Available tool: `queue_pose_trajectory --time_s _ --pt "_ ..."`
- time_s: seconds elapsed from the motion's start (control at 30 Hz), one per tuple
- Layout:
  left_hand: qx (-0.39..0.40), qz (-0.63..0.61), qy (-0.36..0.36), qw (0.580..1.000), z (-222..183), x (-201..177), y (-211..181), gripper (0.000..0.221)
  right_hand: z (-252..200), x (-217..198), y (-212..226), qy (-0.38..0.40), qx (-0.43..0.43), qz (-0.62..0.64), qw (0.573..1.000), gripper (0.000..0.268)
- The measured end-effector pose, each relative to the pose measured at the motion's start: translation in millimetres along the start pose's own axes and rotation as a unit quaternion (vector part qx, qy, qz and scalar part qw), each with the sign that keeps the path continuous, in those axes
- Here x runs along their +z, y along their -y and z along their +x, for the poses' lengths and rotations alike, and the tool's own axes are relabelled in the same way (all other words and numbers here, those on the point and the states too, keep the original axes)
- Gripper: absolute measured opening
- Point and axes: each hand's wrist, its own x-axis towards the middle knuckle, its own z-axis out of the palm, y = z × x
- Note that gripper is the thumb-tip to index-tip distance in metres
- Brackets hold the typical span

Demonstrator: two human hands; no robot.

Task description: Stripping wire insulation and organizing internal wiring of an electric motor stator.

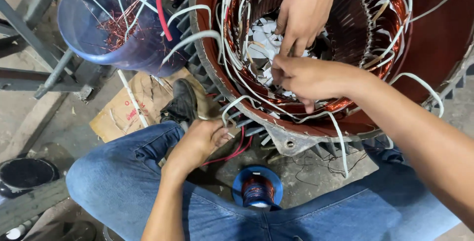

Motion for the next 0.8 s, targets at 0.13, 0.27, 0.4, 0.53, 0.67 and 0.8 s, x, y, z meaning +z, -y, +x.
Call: queue_pose_trajectory --time_s 0.13,0.27,0.4,0.53,0.67,0.8 --pt "0.003 0.091 -0.033 0.995 -11 -21 -30 0.016 10 15 -16 0.028 -0.037 0.003 0.999 0.025" --pt "-0.063 0.113 -0.079 0.988 -22 -42 -53 0.027 5 5 -14 0.063 -0.032 0.019 0.997 0.027" --pt "-0.061 0.121 -0.171 0.976 -24 -46 -45 0.030 0 5 -17 0.059 -0.034 0.008 0.998 0.025" --pt "-0.053 0.110 -0.232 0.965 -19 -44 -46 0.024 -2 12 -17 0.056 -0.037 -0.020 0.998 0.025" --pt "-0.036 0.105 -0.289 0.951 -14 -40 -51 0.021 -5 18 -20 0.037 -0.075 -0.045 0.995 0.025" --pt "0.036 0.095 -0.356 0.929 0 -40 -41 0.017 -45 9 -15 -0.122 -0.165 -0.038 0.978 0.021"
